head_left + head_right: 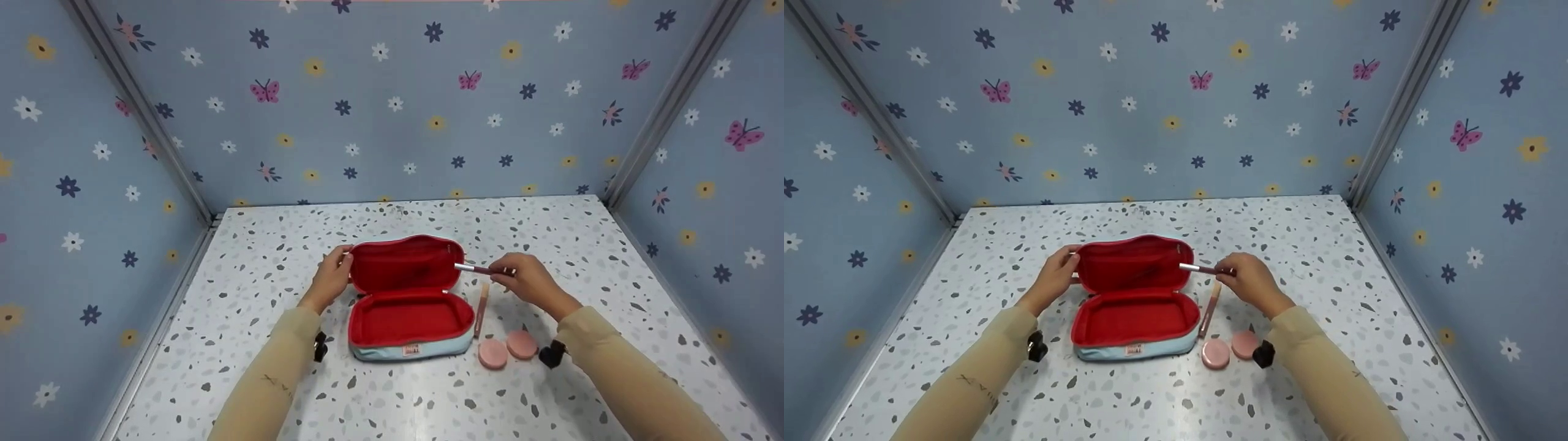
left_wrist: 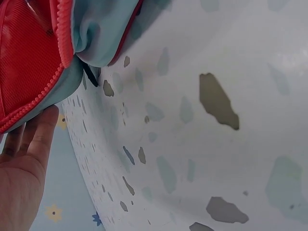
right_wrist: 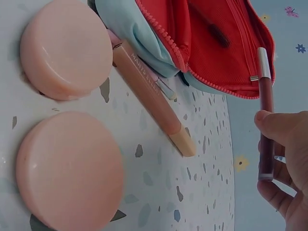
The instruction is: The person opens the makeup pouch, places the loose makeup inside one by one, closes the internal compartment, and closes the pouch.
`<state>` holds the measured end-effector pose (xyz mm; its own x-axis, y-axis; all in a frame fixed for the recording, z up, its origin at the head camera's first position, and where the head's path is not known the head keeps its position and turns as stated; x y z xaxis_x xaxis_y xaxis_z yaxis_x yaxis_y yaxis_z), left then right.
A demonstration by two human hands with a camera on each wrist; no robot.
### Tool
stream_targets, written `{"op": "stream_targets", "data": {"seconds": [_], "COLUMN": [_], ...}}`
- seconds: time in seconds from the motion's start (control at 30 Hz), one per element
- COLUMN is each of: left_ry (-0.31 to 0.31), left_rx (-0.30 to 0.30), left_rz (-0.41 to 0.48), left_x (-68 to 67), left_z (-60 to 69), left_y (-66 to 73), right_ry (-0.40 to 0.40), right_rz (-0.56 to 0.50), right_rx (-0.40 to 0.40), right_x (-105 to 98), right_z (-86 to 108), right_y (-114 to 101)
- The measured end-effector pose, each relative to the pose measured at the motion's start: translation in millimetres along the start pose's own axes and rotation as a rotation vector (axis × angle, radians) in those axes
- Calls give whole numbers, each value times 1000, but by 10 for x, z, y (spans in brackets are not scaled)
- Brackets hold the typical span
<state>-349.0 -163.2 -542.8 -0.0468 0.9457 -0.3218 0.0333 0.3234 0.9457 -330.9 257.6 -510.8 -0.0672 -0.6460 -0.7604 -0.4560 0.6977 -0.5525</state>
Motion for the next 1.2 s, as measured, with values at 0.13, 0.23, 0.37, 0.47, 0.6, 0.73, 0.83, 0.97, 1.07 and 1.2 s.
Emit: {"op": "stream_targets", "data": {"seconds": [0.13,0.23,0.37,0.47,0.6,0.73,0.83,0.97,1.07,1.2], "left_ry": [6,12,11,14,19,15,12,20,29,33], "left_rx": [5,10,15,16,16,18,23,27,26,13], "left_rz": [-11,-21,-25,-34,-46,-47,-37,-30,-48,-59], "left_x": [12,13,2,-6,-3,21,37,44,36,15], "left_z": [-10,-10,-2,3,6,3,7,10,9,14], "left_y": [15,22,13,5,23,48,52,51,51,57], "right_ry": [4,5,20,26,18,14,24,33,34,36], "right_rz": [15,27,38,36,44,72,94,117,124,132], "right_rx": [-10,-16,-24,-28,-28,-36,-58,-105,-126,-142], "right_x": [-13,-18,-8,2,16,26,45,92,134,187], "right_z": [-47,-80,-128,-169,-224,-265,-297,-342,-374,-420], "right_y": [-51,-95,-172,-220,-270,-322,-362,-427,-481,-542]}}
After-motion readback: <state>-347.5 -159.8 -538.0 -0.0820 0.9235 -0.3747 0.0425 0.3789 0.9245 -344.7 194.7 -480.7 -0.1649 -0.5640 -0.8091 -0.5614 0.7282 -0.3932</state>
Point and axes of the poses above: each hand's wrist, its own z-axis away from the middle knuckle, its own x-axis out of the palm, y = z × x, the point moved 3 cm from there along -z, towards the middle knuckle, and after that the axes turned 8 degrees about y, right-handed, at the moved point
